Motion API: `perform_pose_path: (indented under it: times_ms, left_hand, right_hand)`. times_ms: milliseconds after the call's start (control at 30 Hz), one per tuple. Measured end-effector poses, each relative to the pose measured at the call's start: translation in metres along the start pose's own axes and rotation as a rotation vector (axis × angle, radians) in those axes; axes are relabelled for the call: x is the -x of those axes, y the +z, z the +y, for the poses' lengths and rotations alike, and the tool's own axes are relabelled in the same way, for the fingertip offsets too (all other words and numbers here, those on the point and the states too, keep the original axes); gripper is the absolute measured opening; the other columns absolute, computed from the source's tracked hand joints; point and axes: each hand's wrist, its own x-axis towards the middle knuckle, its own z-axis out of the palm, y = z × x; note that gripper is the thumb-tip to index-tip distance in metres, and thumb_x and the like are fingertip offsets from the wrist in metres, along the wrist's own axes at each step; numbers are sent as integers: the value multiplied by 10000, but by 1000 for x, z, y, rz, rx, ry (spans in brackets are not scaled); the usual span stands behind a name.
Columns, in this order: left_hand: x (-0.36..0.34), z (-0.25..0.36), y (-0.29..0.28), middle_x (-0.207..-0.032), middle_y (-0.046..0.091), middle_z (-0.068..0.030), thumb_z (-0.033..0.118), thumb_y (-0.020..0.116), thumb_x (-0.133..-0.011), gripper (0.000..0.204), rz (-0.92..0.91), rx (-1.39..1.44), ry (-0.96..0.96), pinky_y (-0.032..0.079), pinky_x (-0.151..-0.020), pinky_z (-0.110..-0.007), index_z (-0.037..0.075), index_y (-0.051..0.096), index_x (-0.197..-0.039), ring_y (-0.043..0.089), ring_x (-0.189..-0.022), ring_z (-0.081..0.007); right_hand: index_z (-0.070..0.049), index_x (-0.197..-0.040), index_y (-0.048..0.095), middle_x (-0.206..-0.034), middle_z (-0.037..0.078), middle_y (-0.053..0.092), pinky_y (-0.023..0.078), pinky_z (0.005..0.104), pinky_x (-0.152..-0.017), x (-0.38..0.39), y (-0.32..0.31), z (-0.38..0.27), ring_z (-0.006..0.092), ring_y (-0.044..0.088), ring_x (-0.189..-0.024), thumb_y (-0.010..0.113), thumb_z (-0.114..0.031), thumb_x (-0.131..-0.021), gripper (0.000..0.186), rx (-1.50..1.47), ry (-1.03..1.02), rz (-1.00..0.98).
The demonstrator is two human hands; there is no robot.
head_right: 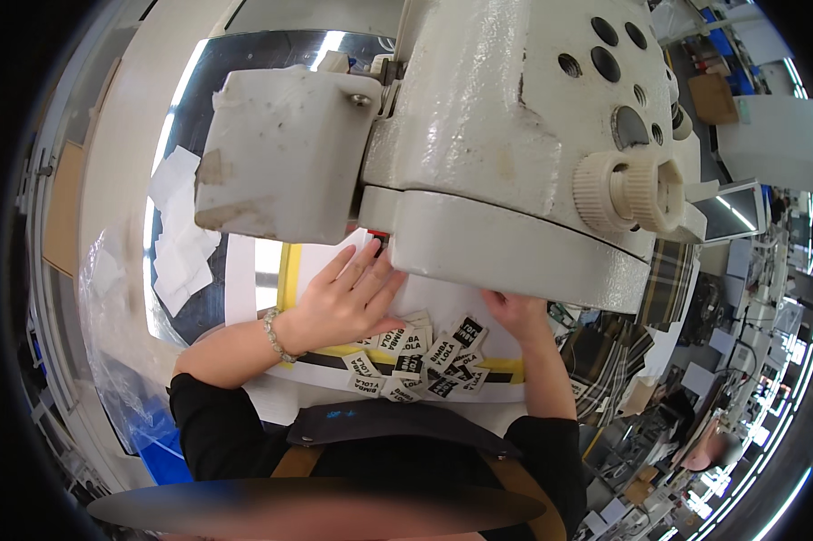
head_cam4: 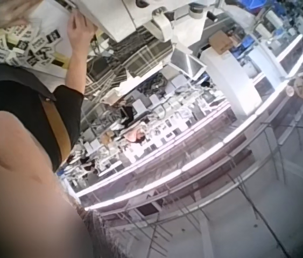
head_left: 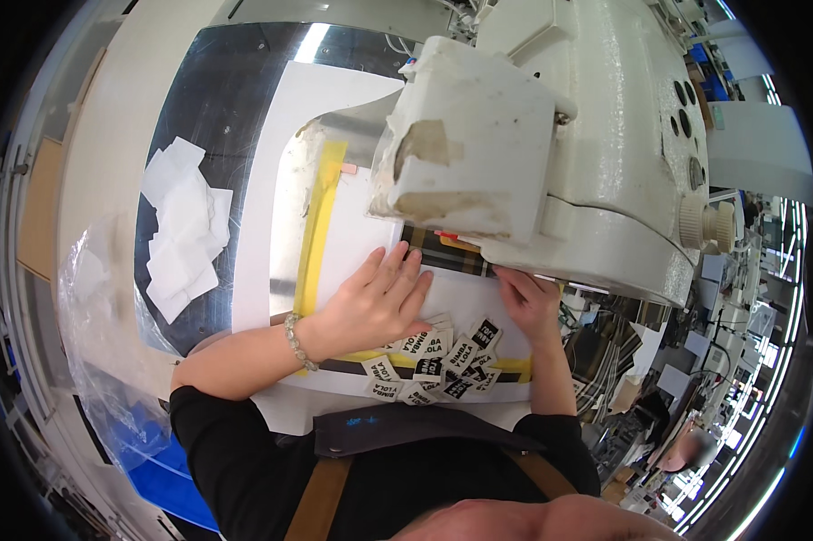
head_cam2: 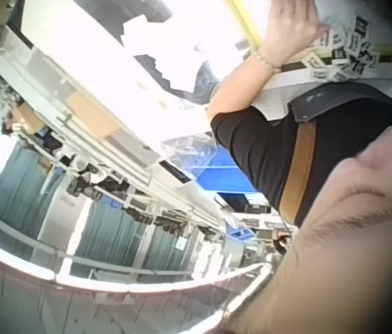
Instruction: Sewing small textile labels onto pieces of plaid fabric using an industrial sewing machine.
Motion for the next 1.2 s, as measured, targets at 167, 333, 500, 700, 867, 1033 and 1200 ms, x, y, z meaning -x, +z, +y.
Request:
perform_pose_path:
  times_ms: [167, 333, 500, 700, 867, 1033, 1200]
  left_hand:
    - [0, -1, 0, -1176, 619, -233, 527, 601, -835, 607, -15, -10, 21, 475, -947, -466, -13, 641, -1108, 581, -1134, -385]
    - [-1, -1, -2, -1189, 617, -211, 518, 616, -817, 581, -33, -31, 17, 484, -934, -447, 14, 643, -1104, 584, -1137, -362]
    - [-2, 0, 0, -1202, 611, -196, 509, 629, -802, 563, -25, -61, 35, 491, -922, -435, 33, 646, -1101, 586, -1139, -343]
    - [-1, 0, 0, -1211, 607, -196, 499, 626, -806, 553, -35, -39, 30, 485, -929, -434, 31, 647, -1099, 587, -1137, -339]
    - [-1, 0, -1, -1204, 614, -185, 489, 628, -804, 540, -34, -55, 26, 483, -937, -443, 32, 651, -1090, 591, -1136, -326]
    - [-3, -1, -2, -1199, 618, -180, 459, 638, -811, 508, -8, -42, 42, 489, -934, -443, 30, 651, -1082, 595, -1129, -319]
    - [-1, 2, 0, -1198, 619, -173, 423, 649, -822, 475, -9, -32, 105, 498, -921, -431, 28, 651, -1085, 597, -1120, -313]
  right_hand:
    - [-28, -899, 728, -847, 111, 705, 530, 286, -625, 2, -2, -3, 216, 672, -697, 695, 87, -730, 208, -16, 74, -26]
    - [-39, -906, 730, -935, 122, 699, 534, 300, -650, 6, -2, 0, 238, 670, -743, 704, 71, -721, 217, 7, 65, -43]
    - [-50, -893, 726, -1045, 107, 690, 517, 346, -806, -3, -5, -7, 270, 650, -924, 709, 57, -704, 218, -46, 78, -34]
    - [-42, -894, 723, -1050, 110, 690, 514, 369, -833, -5, -4, -7, 303, 638, -962, 710, 57, -707, 212, -53, 61, -18]
    - [-76, -906, 738, -879, 86, 694, 525, 322, -652, -10, -5, -8, 240, 655, -724, 714, 33, -709, 227, 15, -19, 12]
    - [-95, -918, 742, -922, 76, 699, 519, 333, -701, -8, -3, -7, 245, 655, -782, 720, 24, -700, 250, 25, -9, 15]
    - [-104, -934, 742, -942, 63, 701, 504, 338, -734, -8, -5, -8, 257, 651, -828, 735, 4, -699, 259, 30, -8, -6]
